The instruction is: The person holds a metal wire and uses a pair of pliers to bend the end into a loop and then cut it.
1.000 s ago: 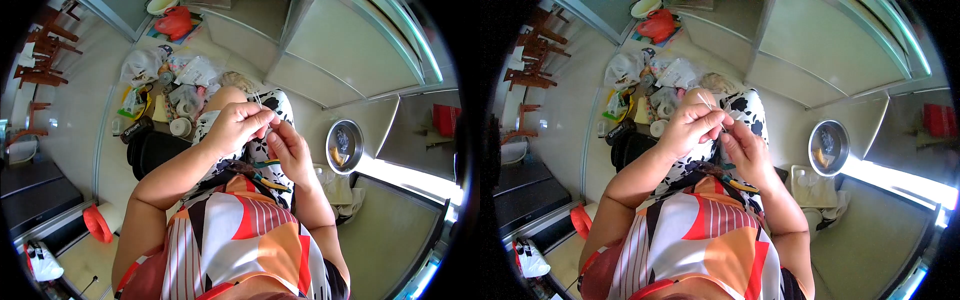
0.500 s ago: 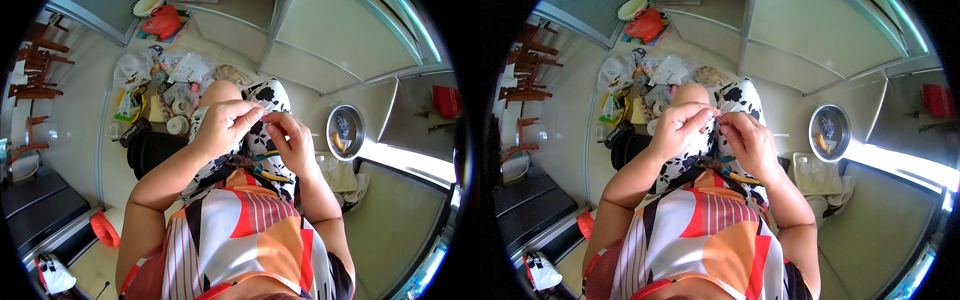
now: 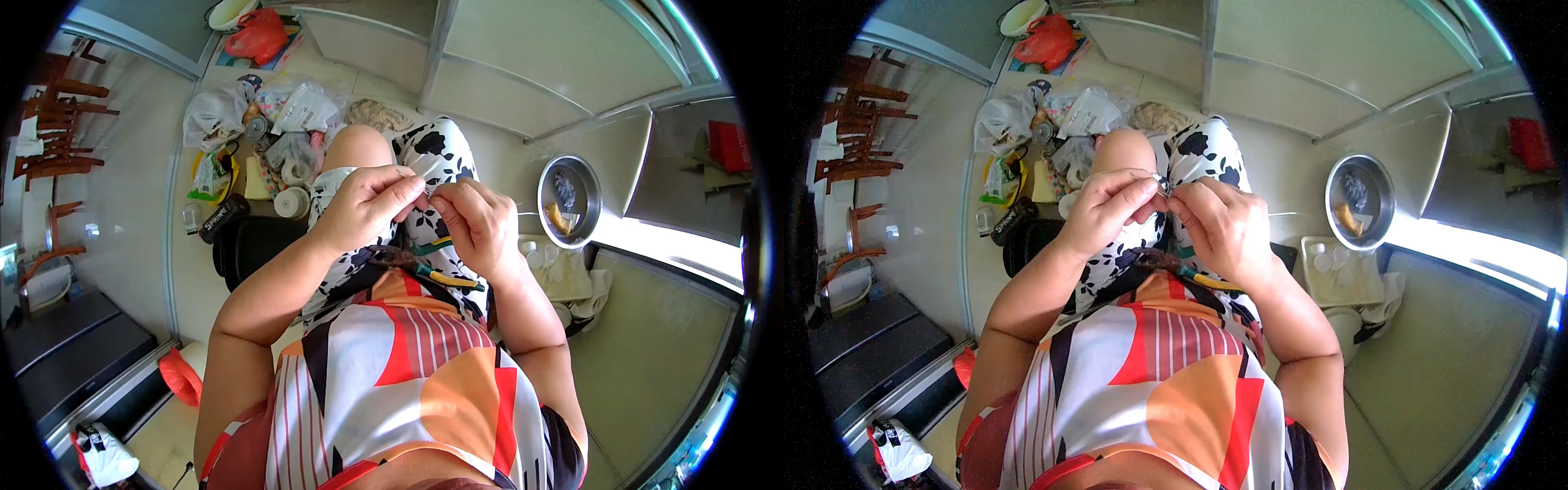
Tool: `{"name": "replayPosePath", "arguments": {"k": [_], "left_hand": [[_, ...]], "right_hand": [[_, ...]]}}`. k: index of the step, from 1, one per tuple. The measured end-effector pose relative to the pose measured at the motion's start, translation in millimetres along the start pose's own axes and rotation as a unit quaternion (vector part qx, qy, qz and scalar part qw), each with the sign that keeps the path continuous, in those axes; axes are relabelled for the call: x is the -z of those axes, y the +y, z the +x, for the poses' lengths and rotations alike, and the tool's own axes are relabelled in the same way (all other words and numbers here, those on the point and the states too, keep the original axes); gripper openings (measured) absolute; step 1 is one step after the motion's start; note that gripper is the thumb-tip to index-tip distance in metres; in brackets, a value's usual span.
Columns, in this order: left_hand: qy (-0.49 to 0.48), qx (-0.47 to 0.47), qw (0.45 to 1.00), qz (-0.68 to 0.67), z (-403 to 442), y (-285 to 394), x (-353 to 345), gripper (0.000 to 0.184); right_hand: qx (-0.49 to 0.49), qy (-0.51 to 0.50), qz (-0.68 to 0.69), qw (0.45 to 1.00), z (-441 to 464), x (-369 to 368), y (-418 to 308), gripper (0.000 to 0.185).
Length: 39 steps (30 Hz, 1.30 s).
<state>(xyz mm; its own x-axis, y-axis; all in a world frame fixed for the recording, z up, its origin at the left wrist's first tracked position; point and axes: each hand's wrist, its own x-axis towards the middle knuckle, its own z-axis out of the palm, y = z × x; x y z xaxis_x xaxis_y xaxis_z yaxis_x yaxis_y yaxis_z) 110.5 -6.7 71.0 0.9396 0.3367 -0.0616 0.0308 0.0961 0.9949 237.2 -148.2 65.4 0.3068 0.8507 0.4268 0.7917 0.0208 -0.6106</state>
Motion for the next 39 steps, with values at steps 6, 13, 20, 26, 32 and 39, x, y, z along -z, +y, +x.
{"name": "replayPosePath", "arguments": {"k": [6,13,20,26,32,39], "left_hand": [[0.072,-0.023,0.997,0.009,-2,-6,2,0.027],[0.114,0.06,0.985,-0.113,-5,-19,20,0.021],[0.085,0.033,0.994,-0.062,-10,-22,30,0.021],[0.087,-0.041,0.993,0.07,-9,-25,26,0.021],[0.125,0.019,0.991,-0.033,-9,-26,40,0.018],[0.186,-0.013,0.963,-0.197,-7,-30,14,0.019]], "right_hand": [[0.009,-0.017,-0.033,0.999,2,8,0,0.008],[0.048,-0.007,-0.179,0.983,-8,20,20,0.015],[0.009,-0.013,-0.068,0.998,-13,39,27,0.01],[-0.061,-0.106,-0.064,0.99,-27,53,36,0.008],[-0.135,-0.117,0.064,0.982,-42,56,46,0.011],[-0.279,-0.147,0.38,0.87,-67,31,76,0.024]]}}
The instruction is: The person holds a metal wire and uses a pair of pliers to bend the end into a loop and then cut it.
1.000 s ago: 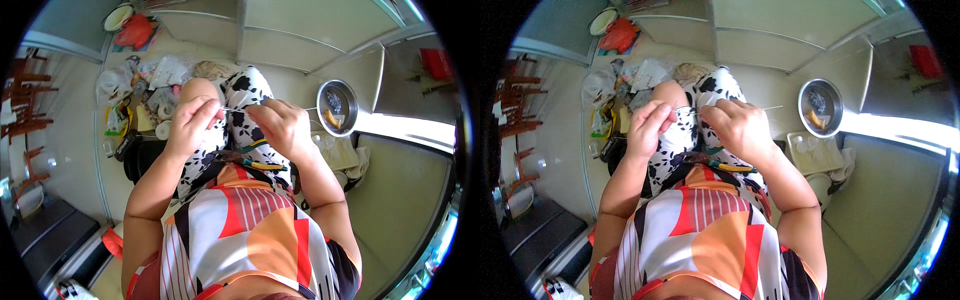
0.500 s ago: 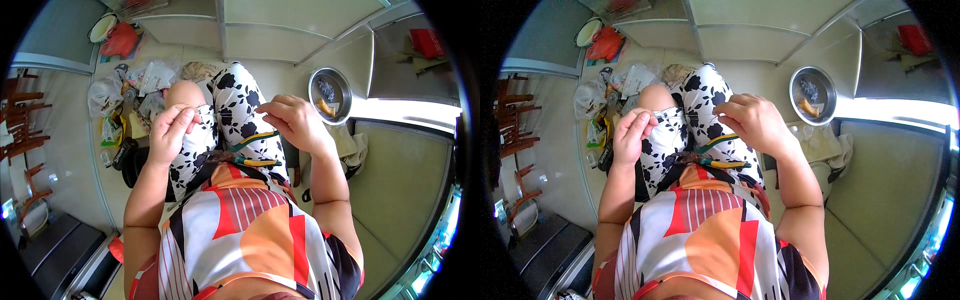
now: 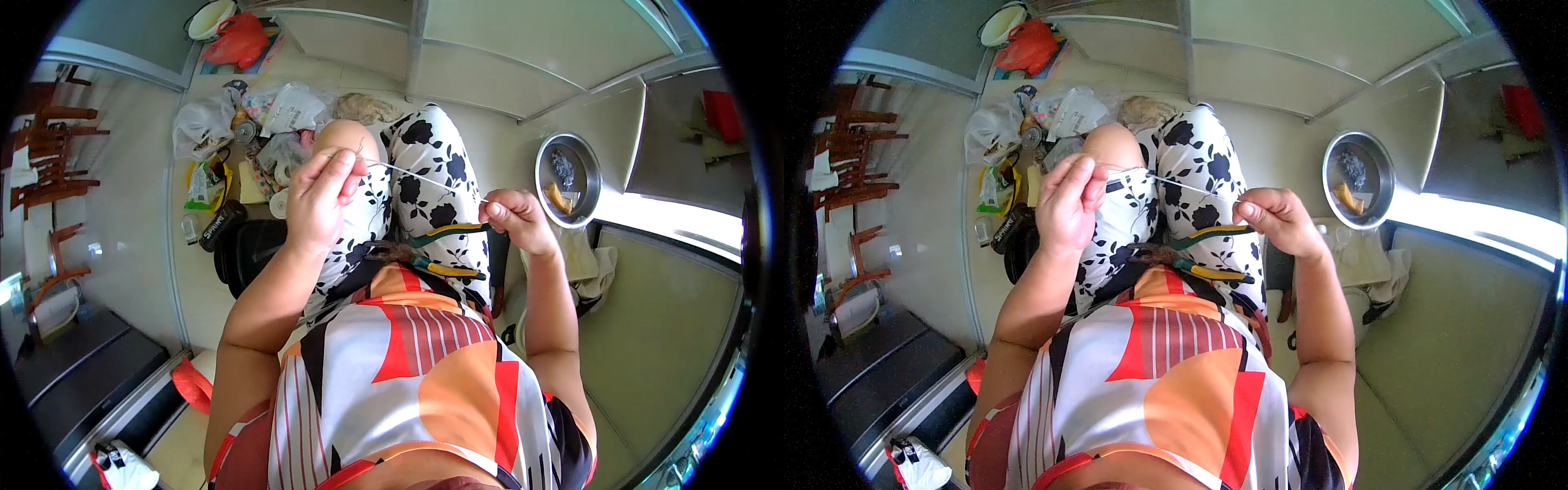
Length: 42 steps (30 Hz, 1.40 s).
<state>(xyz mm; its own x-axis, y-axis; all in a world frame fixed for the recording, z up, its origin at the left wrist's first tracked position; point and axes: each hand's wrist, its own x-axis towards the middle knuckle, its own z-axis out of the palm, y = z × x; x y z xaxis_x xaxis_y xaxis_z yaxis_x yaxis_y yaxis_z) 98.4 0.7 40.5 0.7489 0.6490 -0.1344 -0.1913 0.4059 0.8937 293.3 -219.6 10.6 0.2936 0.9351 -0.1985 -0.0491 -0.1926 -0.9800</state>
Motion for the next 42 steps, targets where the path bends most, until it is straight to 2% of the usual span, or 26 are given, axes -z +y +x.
{"name": "replayPosePath", "arguments": {"k": [1,2,3,5,7,8,11,13,14,15,17,20,23,27,29,32,33,37,39,41,42], "left_hand": [[-0.004,-0.023,0.998,0.062,2,-3,1,0.019],[-0.007,-0.046,0.991,0.124,4,-8,4,0.02],[-0.01,-0.069,0.98,0.187,6,-8,5,0.02],[-0.047,-0.09,0.953,0.284,4,-4,5,0.023],[-0.085,-0.122,0.921,0.361,2,-3,2,0.02],[-0.102,-0.173,0.907,0.371,6,-6,0,0.016],[-0.118,-0.196,0.894,0.384,5,-9,-11,0.014],[-0.126,-0.206,0.894,0.379,4,-10,-17,0.014],[-0.126,-0.195,0.897,0.376,2,-8,-18,0.015],[-0.126,-0.186,0.9,0.374,2,-6,-18,0.017],[-0.119,-0.114,0.929,0.331,1,-3,-15,0.021],[-0.125,-0.026,0.951,0.283,0,0,-10,0.026],[-0.157,0.014,0.947,0.279,2,6,-9,0.028],[-0.17,0.062,0.947,0.265,-2,3,-6,0.028],[-0.172,0.051,0.946,0.269,-6,3,-7,0.025],[-0.174,0.033,0.943,0.283,-9,0,-6,0.019],[-0.186,0.062,0.93,0.311,-9,8,-8,0.018],[-0.196,-0.09,0.908,0.359,-7,4,-9,0.011],[-0.179,-0.143,0.889,0.397,-7,-2,-7,0.011],[-0.162,-0.142,0.891,0.4,-7,-3,-5,0.011],[-0.16,-0.13,0.896,0.393,-7,-4,-4,0.012]], "right_hand": [[-0.03,0.021,0.049,0.998,0,-5,9,0.025],[-0.019,0.031,-0.013,0.999,0,-10,13,0.024],[0.06,0.051,-0.137,0.987,3,-14,12,0.019],[0.038,0.057,-0.331,0.941,1,-11,11,0.019],[0.08,0.095,-0.561,0.818,-2,-23,-9,0.043],[0.056,0.13,-0.588,0.797,-2,-32,-15,0.068],[0.134,0.179,-0.555,0.801,18,-54,-52,0.075],[0.148,0.15,-0.481,0.851,29,-72,-60,0.074],[0.205,0.142,-0.473,0.845,36,-77,-57,0.067],[0.157,0.138,-0.356,0.911,39,-84,-53,0.049],[0.179,0.148,-0.232,0.944,46,-87,-43,0.032],[0.23,0.139,-0.196,0.943,52,-83,-46,0.026],[0.178,0.141,-0.175,0.958,48,-86,-46,0.028],[0.163,0.128,-0.14,0.968,44,-86,-43,0.025],[0.148,0.105,-0.133,0.974,41,-84,-42,0.023],[0.178,0.111,-0.129,0.969,40,-86,-41,0.021],[0.187,0.106,-0.136,0.967,41,-85,-42,0.02],[0.153,0.086,-0.064,0.982,42,-83,-47,0.016],[0.168,0.098,-0.092,0.977,47,-83,-39,0.013],[0.115,0.086,-0.046,0.988,48,-85,-44,0.014],[0.138,0.089,-0.071,0.984,51,-85,-43,0.015]]}}
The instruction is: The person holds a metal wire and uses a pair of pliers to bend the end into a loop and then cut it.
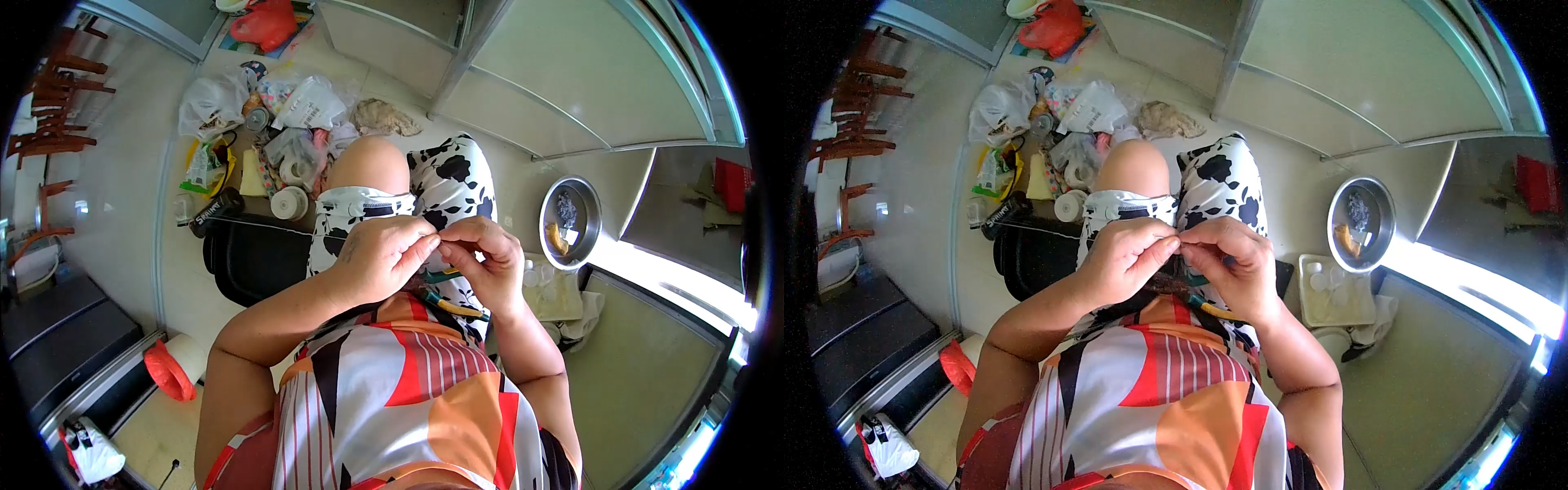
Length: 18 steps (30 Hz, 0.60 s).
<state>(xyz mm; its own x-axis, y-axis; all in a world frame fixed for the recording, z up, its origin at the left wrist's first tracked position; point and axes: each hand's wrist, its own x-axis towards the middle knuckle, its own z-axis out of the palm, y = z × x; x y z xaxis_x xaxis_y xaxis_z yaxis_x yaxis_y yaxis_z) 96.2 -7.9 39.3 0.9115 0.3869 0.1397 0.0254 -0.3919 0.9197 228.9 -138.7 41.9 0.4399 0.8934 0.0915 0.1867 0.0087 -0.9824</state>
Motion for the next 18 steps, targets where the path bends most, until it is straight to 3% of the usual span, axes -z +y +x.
{"name": "replayPosePath", "arguments": {"k": [5,8,11,12,13,14,15,16,17,18], "left_hand": [[-0.022,0.084,0.984,-0.157,1,-10,3,0.022],[-0.04,0.242,0.92,-0.304,3,-3,10,0.025],[-0.025,0.33,0.835,-0.44,4,-4,11,0.025],[-0.012,0.328,0.834,-0.444,3,-8,9,0.025],[-0.015,0.288,0.879,-0.378,3,-7,8,0.024],[-0.019,0.243,0.919,-0.309,4,-7,9,0.023],[-0.023,0.196,0.951,-0.236,5,-7,11,0.022],[-0.021,0.156,0.972,-0.174,4,-4,17,0.022],[-0.043,0.109,0.985,-0.129,5,-1,24,0.022],[-0.043,0.075,0.991,-0.106,4,2,26,0.021]], "right_hand": [[0.136,0.032,-0.125,0.982,9,-8,4,0.017],[0.258,0.028,-0.261,0.93,14,-8,3,0.024],[0.334,0.033,-0.33,0.882,19,-10,10,0.032],[0.336,0.033,-0.328,0.882,21,-10,13,0.032],[0.339,0.033,-0.327,0.881,20,-9,14,0.032],[0.296,0.001,-0.306,0.905,17,-6,11,0.026],[0.164,-0.023,-0.145,0.975,16,-4,9,0.024],[0.022,-0.045,0.024,0.998,14,-3,6,0.022],[-0.12,-0.065,0.193,0.972,12,-2,3,0.02],[-0.192,-0.088,0.287,0.934,18,9,0,0.025]]}}
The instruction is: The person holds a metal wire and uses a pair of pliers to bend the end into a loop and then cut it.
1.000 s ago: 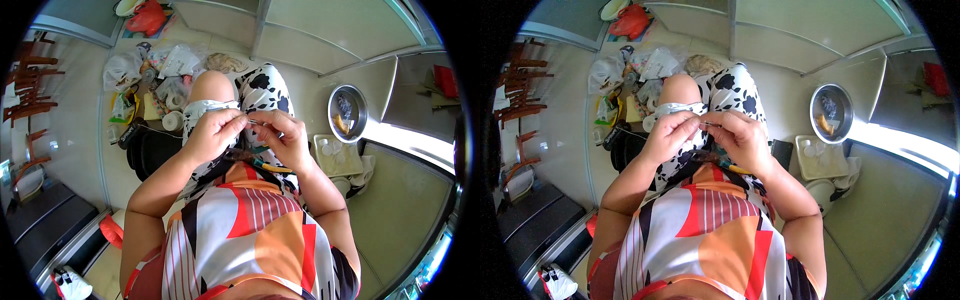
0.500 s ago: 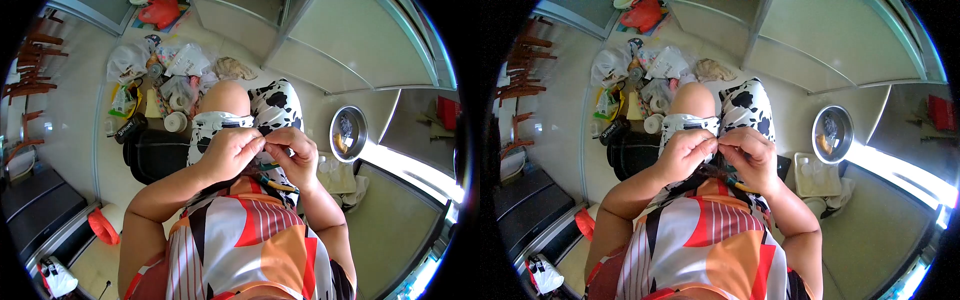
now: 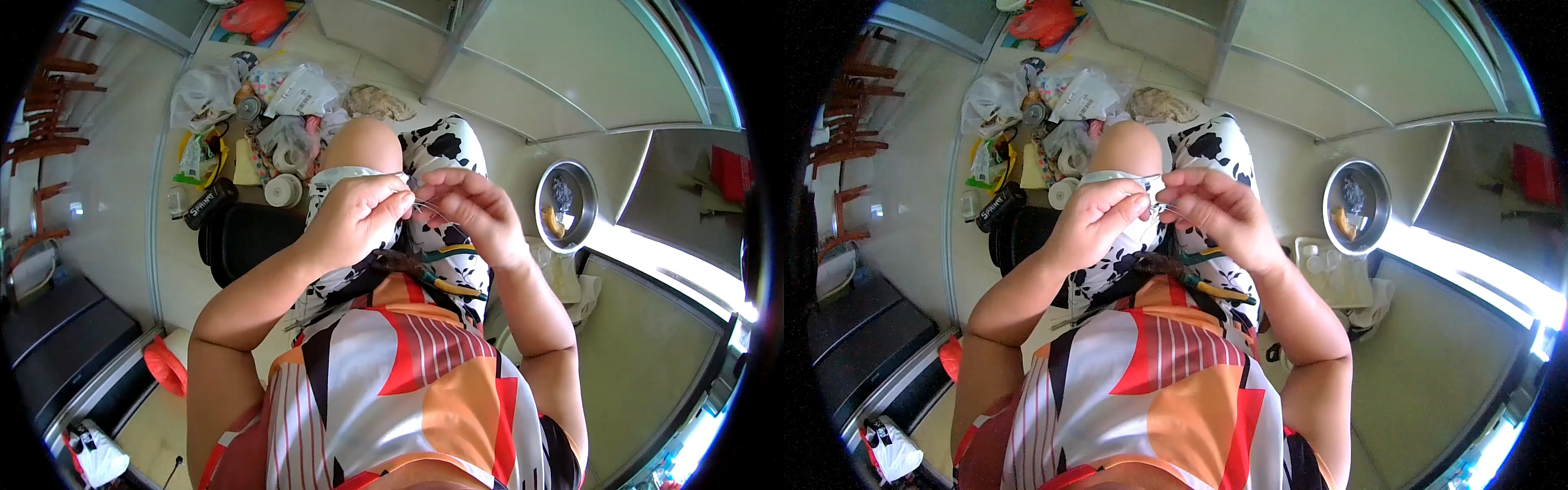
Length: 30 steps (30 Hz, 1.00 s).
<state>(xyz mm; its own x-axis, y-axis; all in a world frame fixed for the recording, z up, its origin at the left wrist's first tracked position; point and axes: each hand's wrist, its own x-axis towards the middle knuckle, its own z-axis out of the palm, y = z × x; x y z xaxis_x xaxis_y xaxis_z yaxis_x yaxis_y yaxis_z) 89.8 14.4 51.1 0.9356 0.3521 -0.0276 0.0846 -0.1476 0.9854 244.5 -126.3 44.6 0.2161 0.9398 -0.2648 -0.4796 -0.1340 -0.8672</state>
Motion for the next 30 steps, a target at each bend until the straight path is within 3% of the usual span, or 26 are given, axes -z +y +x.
{"name": "replayPosePath", "arguments": {"k": [1,6,12,13,15,20,25,26,30], "left_hand": [[-0.001,-0.033,0.999,0.025,-1,2,0,0.02],[0.006,-0.059,0.997,0.046,-7,10,-7,0.018],[-0.063,0.023,0.997,-0.049,-11,22,2,0.021],[-0.082,0.032,0.995,-0.052,-11,23,4,0.021],[-0.067,0.059,0.993,-0.077,-11,24,2,0.02],[-0.009,0.039,0.997,-0.069,-10,19,-3,0.018],[0.003,0.061,0.993,-0.101,-8,13,-4,0.015],[0.007,0.045,0.992,-0.114,-9,13,-8,0.015],[0.013,0.011,0.992,-0.125,-10,20,-14,0.016]], "right_hand": [[-0.032,0.011,0.061,0.998,1,1,-6,0.025],[-0.106,-0.092,-0.106,0.984,1,0,-21,0.022],[-0.096,-0.109,-0.129,0.981,-1,-2,-30,0.013],[-0.058,-0.097,-0.142,0.983,-1,-2,-29,0.013],[0.016,-0.072,-0.167,0.983,-1,-2,-25,0.011],[0.035,-0.018,-0.208,0.977,-12,-1,-40,0.011],[0.033,0.001,-0.107,0.994,-23,-4,-26,0.014],[0.001,-0.014,-0.096,0.995,-23,-7,-23,0.015],[0.02,-0.006,-0.067,0.998,-17,-14,-6,0.017]]}}
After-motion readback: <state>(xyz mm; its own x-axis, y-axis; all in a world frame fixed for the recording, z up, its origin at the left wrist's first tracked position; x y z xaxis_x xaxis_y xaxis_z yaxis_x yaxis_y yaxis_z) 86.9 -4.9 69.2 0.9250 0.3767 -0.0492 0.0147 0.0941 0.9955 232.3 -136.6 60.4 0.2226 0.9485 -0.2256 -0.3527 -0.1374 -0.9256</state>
